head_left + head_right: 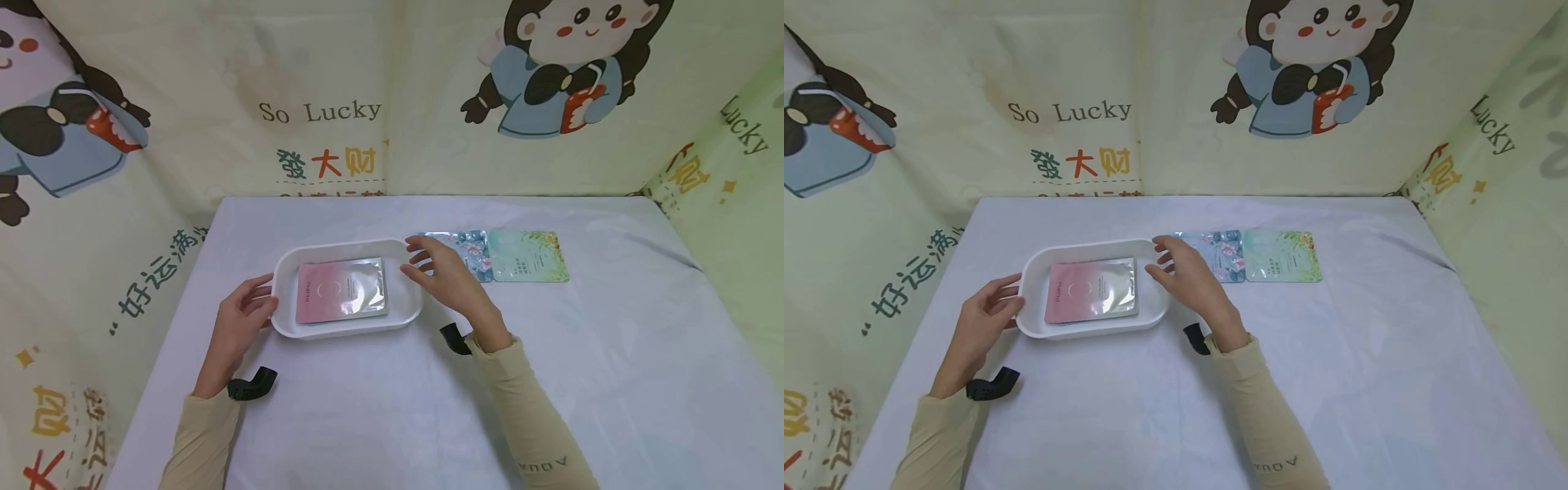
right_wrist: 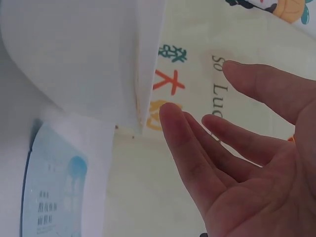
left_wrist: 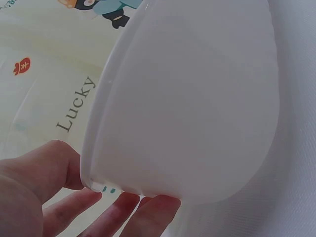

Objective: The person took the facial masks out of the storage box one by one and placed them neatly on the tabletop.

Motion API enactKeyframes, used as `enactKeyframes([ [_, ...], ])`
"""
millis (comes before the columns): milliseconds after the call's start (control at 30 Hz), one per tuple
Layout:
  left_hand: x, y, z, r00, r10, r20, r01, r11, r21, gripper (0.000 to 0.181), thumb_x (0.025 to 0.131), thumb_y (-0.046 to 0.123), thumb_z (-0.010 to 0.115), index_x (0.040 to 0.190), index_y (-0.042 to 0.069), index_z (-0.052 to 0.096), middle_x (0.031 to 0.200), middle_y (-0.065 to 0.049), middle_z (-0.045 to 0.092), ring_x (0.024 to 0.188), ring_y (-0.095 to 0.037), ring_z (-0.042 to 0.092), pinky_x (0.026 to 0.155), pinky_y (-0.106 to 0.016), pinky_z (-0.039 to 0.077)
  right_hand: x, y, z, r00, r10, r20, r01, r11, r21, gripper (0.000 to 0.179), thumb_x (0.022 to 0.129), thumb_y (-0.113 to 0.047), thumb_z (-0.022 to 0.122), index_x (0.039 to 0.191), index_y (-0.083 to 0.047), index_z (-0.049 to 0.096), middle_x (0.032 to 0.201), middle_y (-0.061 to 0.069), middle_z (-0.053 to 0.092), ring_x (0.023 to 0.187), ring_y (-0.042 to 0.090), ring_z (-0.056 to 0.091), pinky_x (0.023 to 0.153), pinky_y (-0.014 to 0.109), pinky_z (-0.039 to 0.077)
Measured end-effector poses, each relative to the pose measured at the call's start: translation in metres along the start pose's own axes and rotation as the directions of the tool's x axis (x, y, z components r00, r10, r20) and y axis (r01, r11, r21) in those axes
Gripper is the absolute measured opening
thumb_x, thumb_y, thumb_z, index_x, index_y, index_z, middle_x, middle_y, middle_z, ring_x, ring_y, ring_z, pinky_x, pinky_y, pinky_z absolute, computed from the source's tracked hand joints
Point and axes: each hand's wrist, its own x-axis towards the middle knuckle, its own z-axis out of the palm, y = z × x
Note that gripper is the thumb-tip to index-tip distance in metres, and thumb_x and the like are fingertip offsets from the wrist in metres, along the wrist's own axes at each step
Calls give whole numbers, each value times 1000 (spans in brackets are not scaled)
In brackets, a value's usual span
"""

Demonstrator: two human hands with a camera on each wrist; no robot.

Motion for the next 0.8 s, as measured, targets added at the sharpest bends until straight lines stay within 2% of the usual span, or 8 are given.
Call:
enactKeyframes([
  [200, 1, 0, 0, 1000, 2, 0, -2, 1000, -2, 54, 98, 33, 60, 149, 20, 45, 138, -14, 57, 117, -26, 60, 74, -20, 56, 5, -3, 11, 999, 6, 32, -6, 1000, 5, 51, 96, -16, 66, 140, 1, 47, 132, 20, 58, 112, 30, 63, 98, 43, 52],
  [533, 2, -1, 1, 1000, 4, -12, -4, 1000, -5, 52, 98, 30, 61, 148, 18, 47, 137, -14, 58, 113, -19, 62, 72, -20, 56, 13, -10, 28, 996, 62, 62, -58, 997, -58, 55, 95, -16, 66, 142, 3, 45, 132, 21, 58, 113, 31, 63, 94, 41, 54],
  [800, 3, -3, 2, 1000, 4, -11, -4, 1000, -12, 53, 99, 29, 61, 148, 19, 46, 137, -15, 57, 119, -31, 60, 73, -19, 56, 17, -13, 42, 989, 112, 100, -105, 992, -70, 62, 92, -19, 70, 144, 1, 42, 138, 19, 55, 119, 31, 59, 95, 43, 53],
])
